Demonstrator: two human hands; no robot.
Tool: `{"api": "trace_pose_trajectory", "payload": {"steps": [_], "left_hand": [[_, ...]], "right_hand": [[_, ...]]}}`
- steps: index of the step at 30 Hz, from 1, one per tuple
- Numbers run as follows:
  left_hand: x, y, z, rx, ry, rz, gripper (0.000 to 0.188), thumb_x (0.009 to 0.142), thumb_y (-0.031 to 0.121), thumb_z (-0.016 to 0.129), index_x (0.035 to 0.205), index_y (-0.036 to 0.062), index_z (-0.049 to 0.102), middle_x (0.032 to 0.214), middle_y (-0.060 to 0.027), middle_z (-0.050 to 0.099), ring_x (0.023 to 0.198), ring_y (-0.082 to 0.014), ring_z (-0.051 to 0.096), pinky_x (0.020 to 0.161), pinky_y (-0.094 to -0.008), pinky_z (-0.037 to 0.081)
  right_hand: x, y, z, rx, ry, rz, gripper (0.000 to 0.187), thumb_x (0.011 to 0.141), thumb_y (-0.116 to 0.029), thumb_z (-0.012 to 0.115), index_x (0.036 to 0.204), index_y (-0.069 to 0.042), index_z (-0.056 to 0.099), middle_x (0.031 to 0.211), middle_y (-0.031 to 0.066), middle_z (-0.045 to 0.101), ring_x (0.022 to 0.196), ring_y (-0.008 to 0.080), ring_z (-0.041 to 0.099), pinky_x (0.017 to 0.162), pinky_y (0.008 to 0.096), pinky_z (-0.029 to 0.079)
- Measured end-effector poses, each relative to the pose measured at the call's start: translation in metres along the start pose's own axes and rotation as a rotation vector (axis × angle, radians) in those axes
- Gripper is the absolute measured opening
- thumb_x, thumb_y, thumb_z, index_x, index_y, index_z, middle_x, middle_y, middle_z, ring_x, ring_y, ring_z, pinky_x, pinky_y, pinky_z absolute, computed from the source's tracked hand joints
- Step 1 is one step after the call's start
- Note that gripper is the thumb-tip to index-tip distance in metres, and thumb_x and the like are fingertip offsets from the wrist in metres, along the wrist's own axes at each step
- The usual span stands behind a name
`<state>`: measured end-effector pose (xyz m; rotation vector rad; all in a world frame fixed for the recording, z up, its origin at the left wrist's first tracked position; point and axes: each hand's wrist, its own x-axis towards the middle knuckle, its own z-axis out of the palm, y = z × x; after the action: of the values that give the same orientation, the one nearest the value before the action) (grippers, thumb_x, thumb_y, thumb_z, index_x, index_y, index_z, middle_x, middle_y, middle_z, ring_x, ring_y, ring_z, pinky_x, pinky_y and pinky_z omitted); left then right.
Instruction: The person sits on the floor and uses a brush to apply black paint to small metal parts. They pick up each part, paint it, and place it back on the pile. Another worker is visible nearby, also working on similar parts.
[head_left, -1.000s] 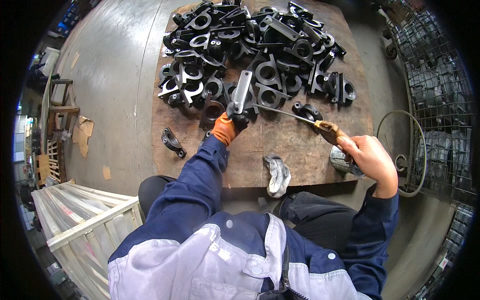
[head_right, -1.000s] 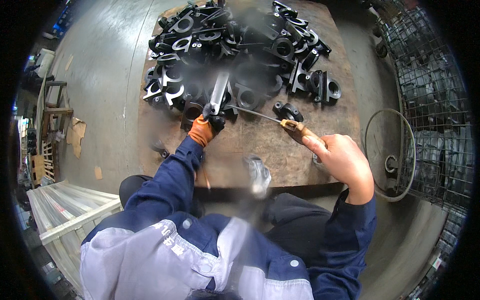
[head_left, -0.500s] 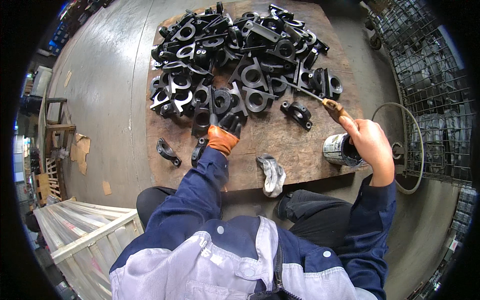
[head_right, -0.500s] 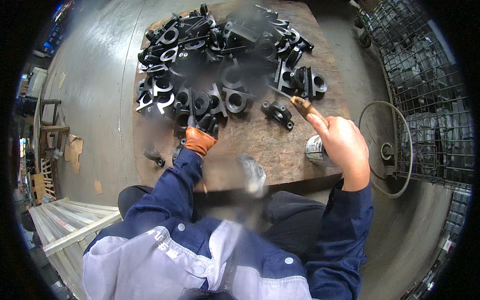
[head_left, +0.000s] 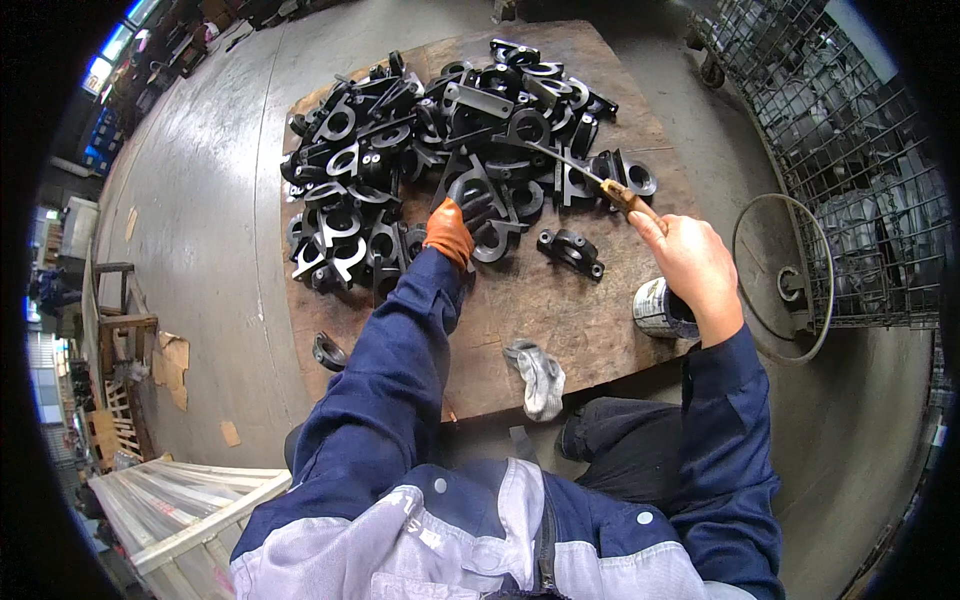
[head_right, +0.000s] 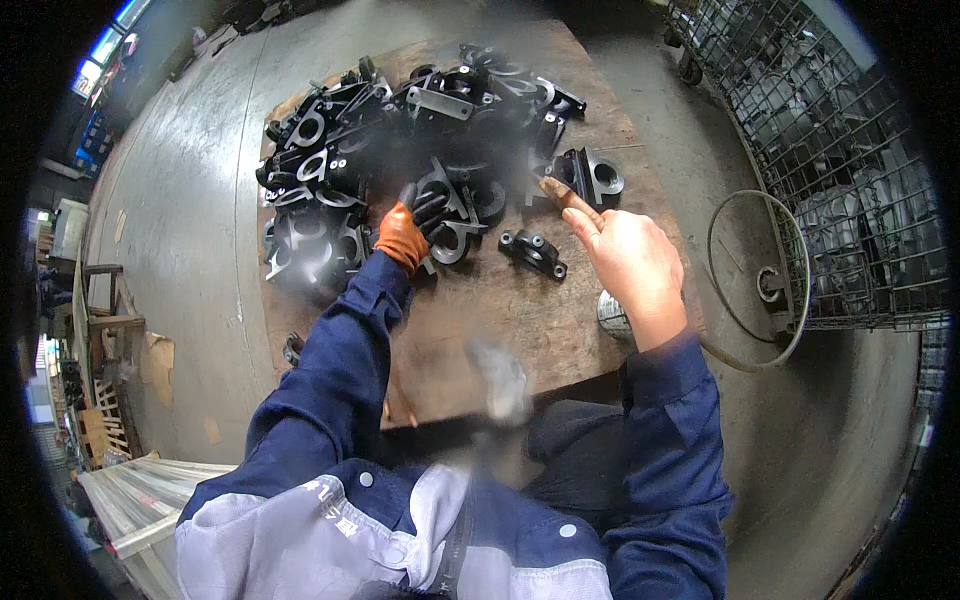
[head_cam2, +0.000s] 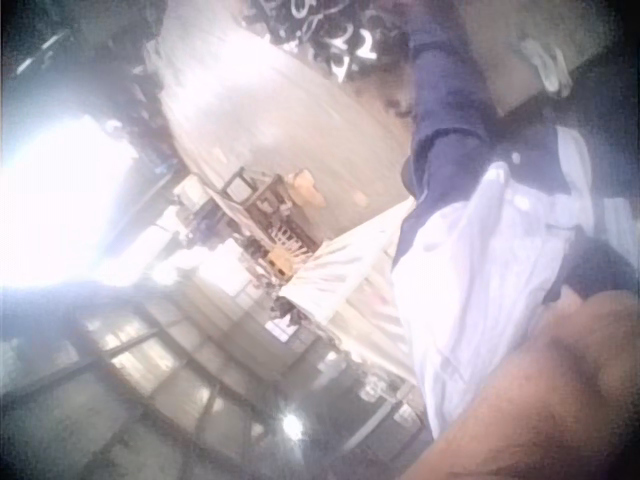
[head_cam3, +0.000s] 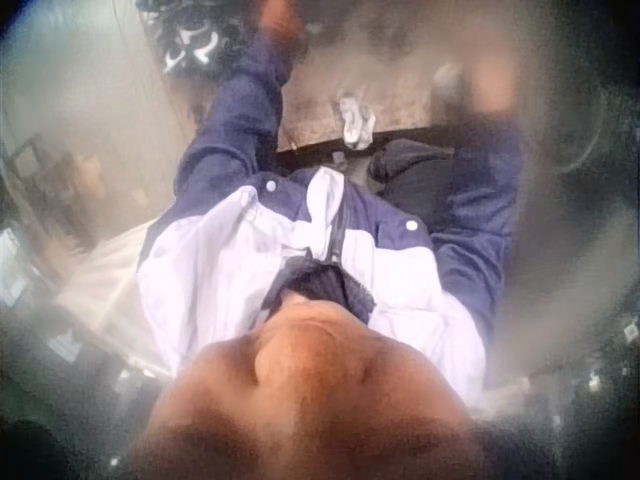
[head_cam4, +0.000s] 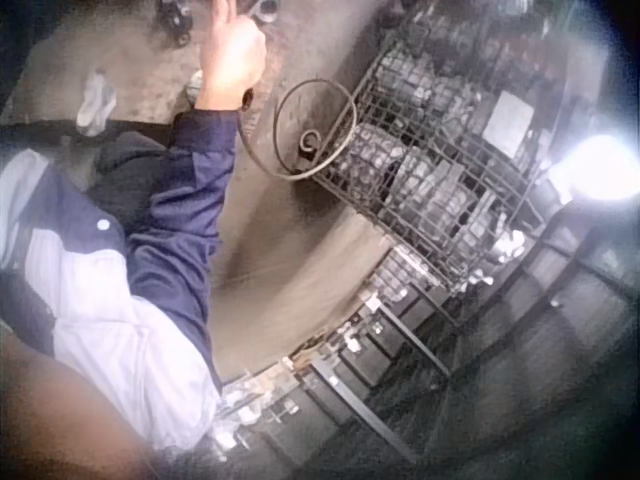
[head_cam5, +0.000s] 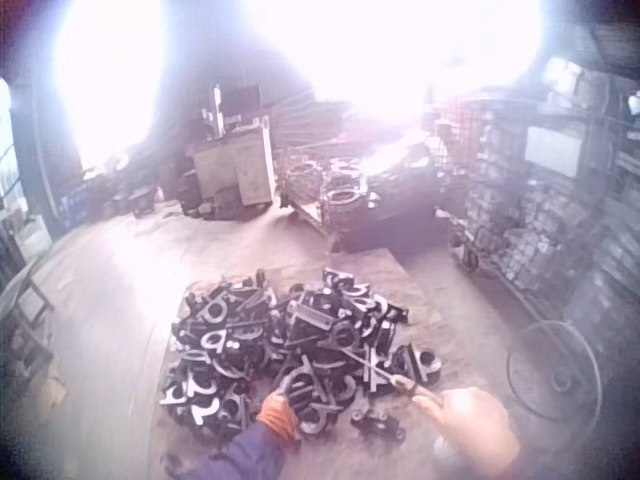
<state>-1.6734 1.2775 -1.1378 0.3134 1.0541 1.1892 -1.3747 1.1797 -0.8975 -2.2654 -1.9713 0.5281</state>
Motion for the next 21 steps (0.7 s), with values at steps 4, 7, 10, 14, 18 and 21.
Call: {"api": "trace_pose_trajectory", "payload": {"steps": [4, 7, 10, 14, 18, 21], "left_hand": [[0.058, -0.011, -0.026, 0.228, -0.012, 0.051, 0.041, 0.095, 0.044, 0.052, 0.113, 0.0099, 0.064, 0.102, -0.0087, 0.071, 0.086, -0.0241, 0.069, 0.075, -0.0402, 0.054], [0.101, -0.029, -0.058, 0.424, 0.092, 0.119, 0.039, 0.092, 0.038, 0.053, 0.108, 0.0039, 0.064, 0.092, -0.0095, 0.068, 0.076, -0.0231, 0.064, 0.07, -0.0381, 0.049], [0.106, -0.04, -0.064, 0.53, 0.139, 0.203, 0.043, 0.089, 0.041, 0.055, 0.102, 0.001, 0.065, 0.086, -0.011, 0.067, 0.072, -0.0252, 0.06, 0.07, -0.0389, 0.046], [0.057, -0.034, -0.035, 0.825, 0.277, 0.068, 0.046, 0.086, 0.044, 0.063, 0.096, -0.0013, 0.068, 0.081, -0.0096, 0.067, 0.07, -0.023, 0.058, 0.069, -0.0383, 0.046], [0.03, -0.02, -0.025, 0.827, 0.321, 0.235, 0.036, 0.084, 0.034, 0.068, 0.096, -0.0002, 0.068, 0.082, -0.0066, 0.068, 0.071, -0.0198, 0.058, 0.069, -0.0349, 0.046], [0.043, -0.017, -0.039, 0.523, 0.343, 0.331, 0.026, 0.081, 0.021, 0.066, 0.095, -0.0001, 0.067, 0.082, -0.0067, 0.068, 0.073, -0.0196, 0.06, 0.071, -0.0335, 0.048]], "right_hand": [[0.001, -0.002, -0.006, 0.091, 0.058, -0.039, 0.06, 0.092, -0.058, 0.052, 0.084, 0.0, 0.066, 0.075, 0.0248, 0.061, 0.075, 0.0426, 0.061, 0.065, 0.0455, 0.047], [0.002, -0.006, -0.008, 0.153, 0.068, -0.077, 0.059, 0.092, -0.056, 0.054, 0.081, 0.0, 0.065, 0.073, 0.0249, 0.06, 0.071, 0.0426, 0.059, 0.063, 0.0449, 0.045], [0.009, -0.009, -0.007, 0.157, 0.127, -0.064, 0.059, 0.092, -0.056, 0.054, 0.081, 0.001, 0.065, 0.072, 0.0251, 0.059, 0.07, 0.0424, 0.058, 0.062, 0.0449, 0.045], [0.02, -0.008, -0.006, 0.068, 0.094, -0.029, 0.061, 0.091, -0.058, 0.054, 0.081, 0.001, 0.065, 0.07, 0.0249, 0.059, 0.069, 0.0415, 0.059, 0.063, 0.0451, 0.045], [0.022, -0.003, -0.013, -0.027, -0.05, 0.007, 0.064, 0.091, -0.059, 0.054, 0.077, 0.002, 0.066, 0.068, 0.0238, 0.06, 0.067, 0.0402, 0.06, 0.064, 0.0447, 0.046], [0.02, -0.005, -0.014, 0.018, -0.166, -0.098, 0.064, 0.091, -0.059, 0.054, 0.076, 0.002, 0.067, 0.066, 0.0225, 0.06, 0.064, 0.0384, 0.06, 0.063, 0.0439, 0.047]]}}
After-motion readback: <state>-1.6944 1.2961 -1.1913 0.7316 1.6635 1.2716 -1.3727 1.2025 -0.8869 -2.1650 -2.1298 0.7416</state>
